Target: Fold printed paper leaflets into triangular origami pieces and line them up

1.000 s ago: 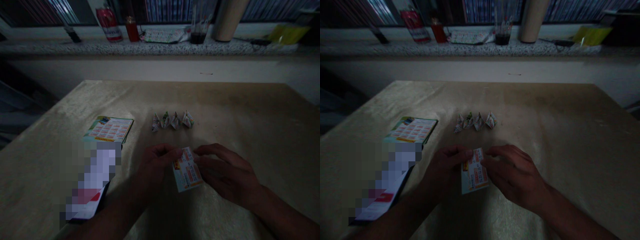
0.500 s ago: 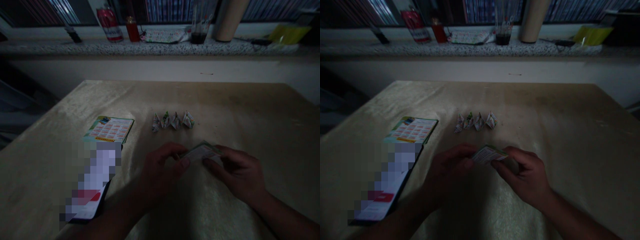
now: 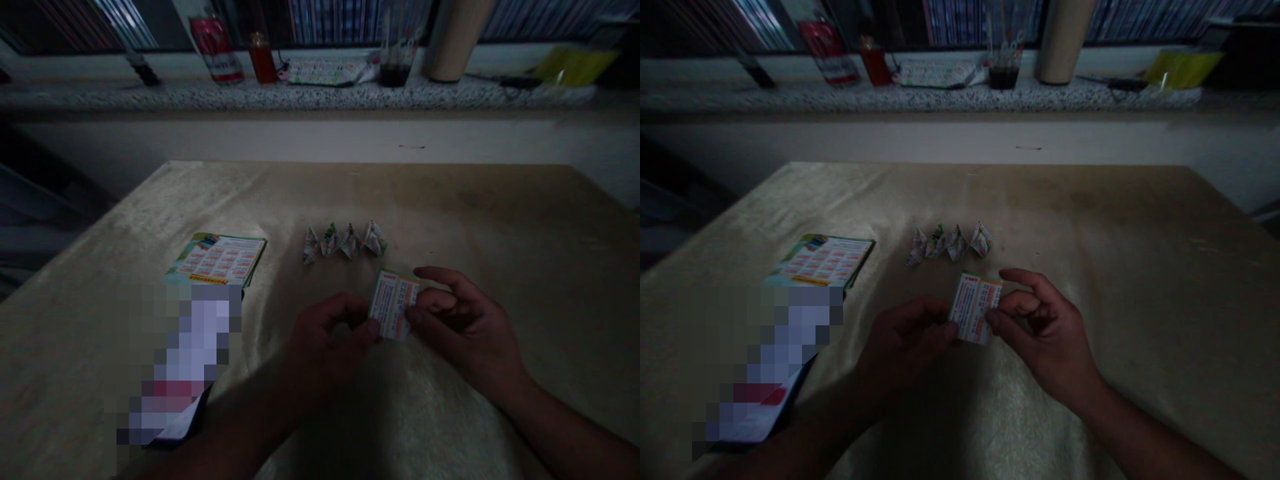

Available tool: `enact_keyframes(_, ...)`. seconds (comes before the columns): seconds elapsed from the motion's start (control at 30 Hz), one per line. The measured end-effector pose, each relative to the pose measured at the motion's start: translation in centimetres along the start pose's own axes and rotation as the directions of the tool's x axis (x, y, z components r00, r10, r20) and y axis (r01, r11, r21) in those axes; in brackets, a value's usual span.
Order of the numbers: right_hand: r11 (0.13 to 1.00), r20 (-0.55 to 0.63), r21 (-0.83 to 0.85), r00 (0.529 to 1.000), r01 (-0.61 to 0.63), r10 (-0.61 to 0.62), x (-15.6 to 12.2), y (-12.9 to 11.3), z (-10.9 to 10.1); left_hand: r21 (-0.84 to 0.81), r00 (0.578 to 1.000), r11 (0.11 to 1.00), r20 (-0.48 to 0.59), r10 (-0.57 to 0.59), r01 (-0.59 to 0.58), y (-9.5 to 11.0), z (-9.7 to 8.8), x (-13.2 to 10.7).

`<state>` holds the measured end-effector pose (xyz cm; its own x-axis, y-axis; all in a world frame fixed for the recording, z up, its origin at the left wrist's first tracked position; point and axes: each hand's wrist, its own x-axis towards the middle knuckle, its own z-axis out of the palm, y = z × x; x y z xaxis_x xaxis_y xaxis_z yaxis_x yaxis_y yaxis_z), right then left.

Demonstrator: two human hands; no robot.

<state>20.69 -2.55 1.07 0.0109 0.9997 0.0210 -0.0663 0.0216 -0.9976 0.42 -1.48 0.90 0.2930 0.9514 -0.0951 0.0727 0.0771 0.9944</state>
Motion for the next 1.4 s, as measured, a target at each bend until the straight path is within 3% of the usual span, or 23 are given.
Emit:
enact_keyframes(0.27, 0.999, 0.111, -0.028, 0.993, -0.029, 0.032, -0.1, -0.1, -0.1, -0.106, 0.998, 0.994, -0.050, -0.025, 0.019, -0.6, 0.5, -0.2)
enact_keyframes(0.37, 0.997, 0.097, -0.076, 0.995, -0.012, 0.019, -0.1, 0.0, -0.1, -0.139, 0.998, 0.990, -0.052, -0.042, 0.034, -0.7, 0.6, -0.1)
enact_keyframes(0.87, 0.990, 0.106, -0.139, 0.994, 0.030, -0.015, -0.3, -0.1, -0.1, 0.015, 0.995, 0.998, -0.086, -0.056, 0.057, 0.6, 0.5, 0.1)
enact_keyframes(1.4, 0.994, 0.139, -0.093, 0.988, -0.060, 0.072, -0.1, -0.9, -0.3, -0.177, 0.967, 0.953, 0.114, -0.227, 0.244, 1.0, 0.0, 0.4)
